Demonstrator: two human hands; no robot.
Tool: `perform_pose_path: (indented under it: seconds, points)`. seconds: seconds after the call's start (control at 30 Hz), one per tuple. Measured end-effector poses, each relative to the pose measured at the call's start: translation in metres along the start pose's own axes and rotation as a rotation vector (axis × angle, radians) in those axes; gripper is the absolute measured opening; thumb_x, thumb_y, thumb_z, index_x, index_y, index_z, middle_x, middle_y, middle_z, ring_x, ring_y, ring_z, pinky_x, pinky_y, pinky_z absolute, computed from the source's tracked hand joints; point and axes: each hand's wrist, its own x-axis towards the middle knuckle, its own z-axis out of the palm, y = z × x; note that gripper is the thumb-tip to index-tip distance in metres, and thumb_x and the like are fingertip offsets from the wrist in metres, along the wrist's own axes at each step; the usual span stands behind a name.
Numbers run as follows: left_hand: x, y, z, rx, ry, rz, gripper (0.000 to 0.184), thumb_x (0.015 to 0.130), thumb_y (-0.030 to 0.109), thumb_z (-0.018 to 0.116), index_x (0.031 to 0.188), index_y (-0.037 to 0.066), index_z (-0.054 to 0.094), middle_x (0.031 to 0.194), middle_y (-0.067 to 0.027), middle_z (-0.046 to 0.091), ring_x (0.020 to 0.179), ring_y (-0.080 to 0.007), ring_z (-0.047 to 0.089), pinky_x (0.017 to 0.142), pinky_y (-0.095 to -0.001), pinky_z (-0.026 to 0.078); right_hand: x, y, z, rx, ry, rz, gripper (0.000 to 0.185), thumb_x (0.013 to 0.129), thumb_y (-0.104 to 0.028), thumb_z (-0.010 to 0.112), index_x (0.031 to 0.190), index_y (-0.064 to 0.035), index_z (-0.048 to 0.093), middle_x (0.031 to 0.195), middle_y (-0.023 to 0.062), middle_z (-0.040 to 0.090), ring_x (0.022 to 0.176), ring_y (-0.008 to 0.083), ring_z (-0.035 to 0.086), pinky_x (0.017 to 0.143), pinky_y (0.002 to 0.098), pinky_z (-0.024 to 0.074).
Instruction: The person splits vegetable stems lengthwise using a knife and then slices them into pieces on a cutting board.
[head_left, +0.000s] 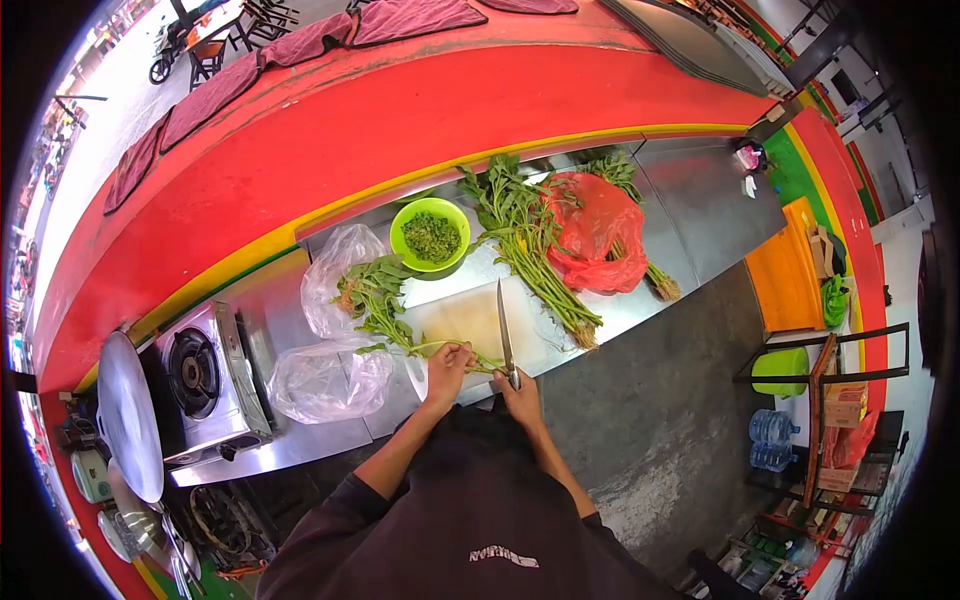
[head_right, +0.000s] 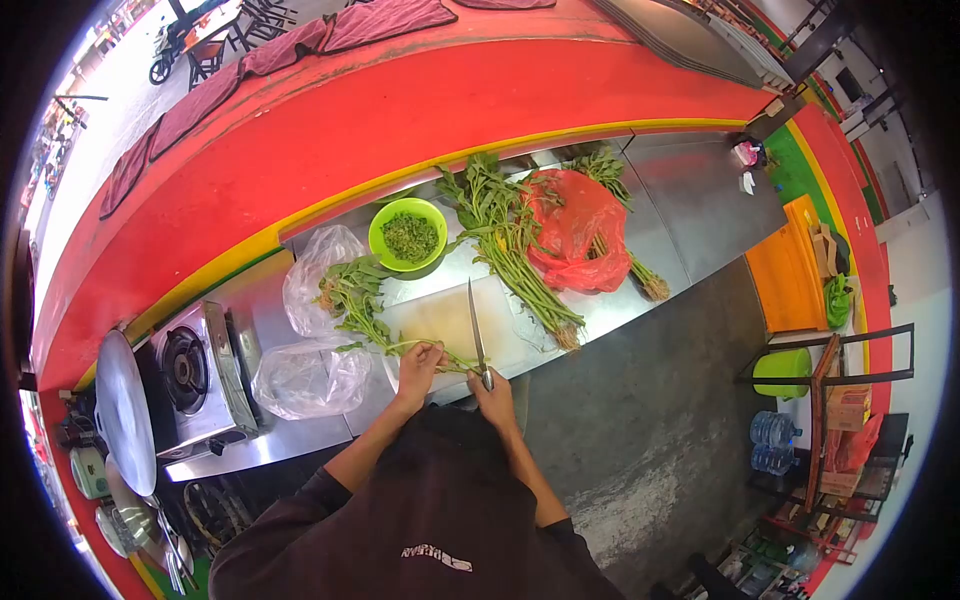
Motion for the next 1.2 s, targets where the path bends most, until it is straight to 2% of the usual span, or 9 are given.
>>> perform_pose_path:
  seconds: [0.17,0.27,0.57,0.77,0.83,0.9,0.93,1.07,1.2]
  points:
    - [-0.007,0.017,0.011,0.045,-0.087,0.425,0.02,0.099,0.019,0.062,0.094,-0.001,0.057,0.082,-0.0056,0.065,0.078,-0.0102,0.064,0.072,-0.0248,0.052,-0.003,0.008,-0.001,0.104,0.058,0.055,0.026,0.094,-0.03,0.068,0.103,-0.0049,0.07,0.056,-0.0061,0.048,0.046,0.004,0.041,0.044,0.0248,0.0317]
    - [-0.014,0.044,0.021,0.019,-0.101,0.462,0.018,0.098,0.016,0.062,0.095,-0.001,0.058,0.083,-0.0051,0.065,0.077,-0.0096,0.063,0.071,-0.0237,0.051,0.001,0.022,-0.001,0.294,0.036,0.141,0.026,0.095,-0.029,0.067,0.105,-0.0057,0.069,0.054,-0.006,0.047,0.043,0.0045,0.041,0.04,0.024,0.0313]
    - [-0.031,0.106,0.033,0.279,-0.171,0.695,0.014,0.099,0.012,0.059,0.104,-0.001,0.059,0.09,-0.0054,0.063,0.081,-0.0119,0.064,0.073,-0.0263,0.051,0.004,0.039,-0.007,0.155,0.043,0.099,0.025,0.096,-0.029,0.065,0.105,-0.0059,0.069,0.055,-0.0059,0.047,0.042,0.0049,0.042,0.038,0.0229,0.0315]
    - [0.003,0.091,0.024,0.111,-0.324,0.469,0.017,0.101,0.014,0.056,0.107,-0.003,0.057,0.09,-0.0069,0.063,0.081,-0.0111,0.062,0.073,-0.0263,0.049,0.004,0.034,-0.007,0.139,0.059,0.111,0.024,0.097,-0.027,0.064,0.106,-0.0055,0.07,0.058,-0.0057,0.049,0.046,0.0044,0.043,0.041,0.0238,0.034]
    - [0.031,0.049,0.007,0.166,-0.36,0.381,0.024,0.099,0.018,0.059,0.113,-0.002,0.057,0.095,-0.0094,0.065,0.083,-0.0181,0.065,0.077,-0.031,0.051,0.005,0.034,-0.006,0.142,0.084,0.093,0.024,0.097,-0.027,0.063,0.105,-0.005,0.07,0.06,-0.0055,0.05,0.047,0.0043,0.044,0.042,0.0239,0.0347]
    - [0.049,0.004,-0.01,0.744,-0.218,0.693,0.038,0.094,0.027,0.066,0.12,0.001,0.057,0.101,-0.0139,0.064,0.091,-0.0283,0.065,0.082,-0.0397,0.051,0.01,0.037,-0.005,0.149,0.108,0.071,0.024,0.097,-0.026,0.063,0.105,-0.0046,0.07,0.061,-0.0053,0.052,0.048,0.0042,0.044,0.044,0.024,0.0354]
    - [0.044,0.0,-0.013,0.951,-0.186,0.652,0.051,0.086,0.036,0.071,0.127,0.007,0.056,0.113,-0.0146,0.061,0.109,-0.034,0.059,0.092,-0.0477,0.046,0.013,0.041,-0.006,0.121,0.134,0.043,0.024,0.096,-0.025,0.063,0.105,-0.004,0.07,0.063,-0.0054,0.053,0.049,0.0039,0.044,0.044,0.0239,0.0353]
    - [0.015,-0.005,-0.016,1.198,-0.184,0.707,0.057,0.078,0.036,0.077,0.128,0.015,0.057,0.129,-0.0065,0.053,0.126,-0.0283,0.045,0.101,-0.0507,0.037,0.016,0.04,-0.019,0.025,0.265,0.009,0.024,0.095,-0.022,0.064,0.1,0.001,0.068,0.069,-0.0015,0.06,0.061,0.006,0.051,0.055,0.0255,0.0412]
    - [0.021,-0.014,-0.021,1.289,-0.133,0.817,0.05,0.079,0.028,0.076,0.124,0.016,0.06,0.122,-0.0061,0.055,0.12,-0.0271,0.049,0.096,-0.0475,0.04,0.021,0.026,-0.02,0.053,0.286,-0.048,0.029,0.091,-0.027,0.069,0.1,0.0004,0.068,0.068,0.0002,0.059,0.063,0.0085,0.053,0.057,0.0296,0.0439]
